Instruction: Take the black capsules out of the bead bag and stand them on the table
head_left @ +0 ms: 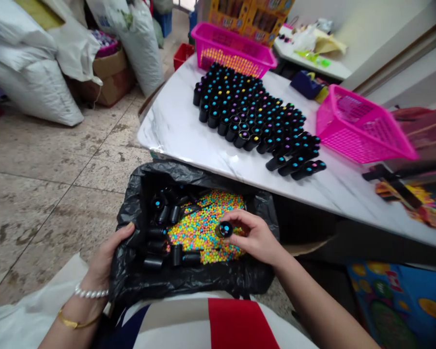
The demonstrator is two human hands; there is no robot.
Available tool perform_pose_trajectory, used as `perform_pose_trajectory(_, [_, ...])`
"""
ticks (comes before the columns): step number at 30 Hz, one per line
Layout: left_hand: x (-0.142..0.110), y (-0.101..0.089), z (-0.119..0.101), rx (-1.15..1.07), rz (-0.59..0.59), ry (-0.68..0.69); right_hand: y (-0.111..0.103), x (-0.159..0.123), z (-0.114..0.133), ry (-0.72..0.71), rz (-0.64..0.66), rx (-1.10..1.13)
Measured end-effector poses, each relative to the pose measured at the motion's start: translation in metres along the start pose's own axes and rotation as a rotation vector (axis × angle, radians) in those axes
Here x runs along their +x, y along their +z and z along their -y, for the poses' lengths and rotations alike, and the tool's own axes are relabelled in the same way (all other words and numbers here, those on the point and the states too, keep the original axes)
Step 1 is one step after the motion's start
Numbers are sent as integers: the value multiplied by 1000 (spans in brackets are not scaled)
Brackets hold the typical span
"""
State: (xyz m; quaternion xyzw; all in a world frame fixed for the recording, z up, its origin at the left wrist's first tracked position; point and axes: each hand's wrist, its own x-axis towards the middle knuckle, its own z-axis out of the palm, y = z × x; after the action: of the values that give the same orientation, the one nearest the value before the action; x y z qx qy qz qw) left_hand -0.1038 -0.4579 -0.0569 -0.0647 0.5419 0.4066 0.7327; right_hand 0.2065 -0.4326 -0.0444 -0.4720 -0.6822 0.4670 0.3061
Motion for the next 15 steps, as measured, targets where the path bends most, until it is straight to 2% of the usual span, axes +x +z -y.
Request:
perform_pose_trajectory(4, [-6, 7, 0, 1, -95, -95, -22, -12, 5, 13, -218, 23])
perform_pose_trajectory(7, [-10, 12, -1, -22, -123, -132, -35, -23, 12, -21, -400, -80])
perform_pose_trajectory(11, [-11, 11, 0, 31, -112, -112, -35, -29, 18, -110, -560, -160])
perform_pose_trajectory(13, [-9, 10, 0, 56, -111, -88, -30, -26, 19, -171, -609, -199])
perform_pose_trajectory(15, [-8, 11, 0, 54, -126, -77, -26, -20, 18, -228, -555, -266])
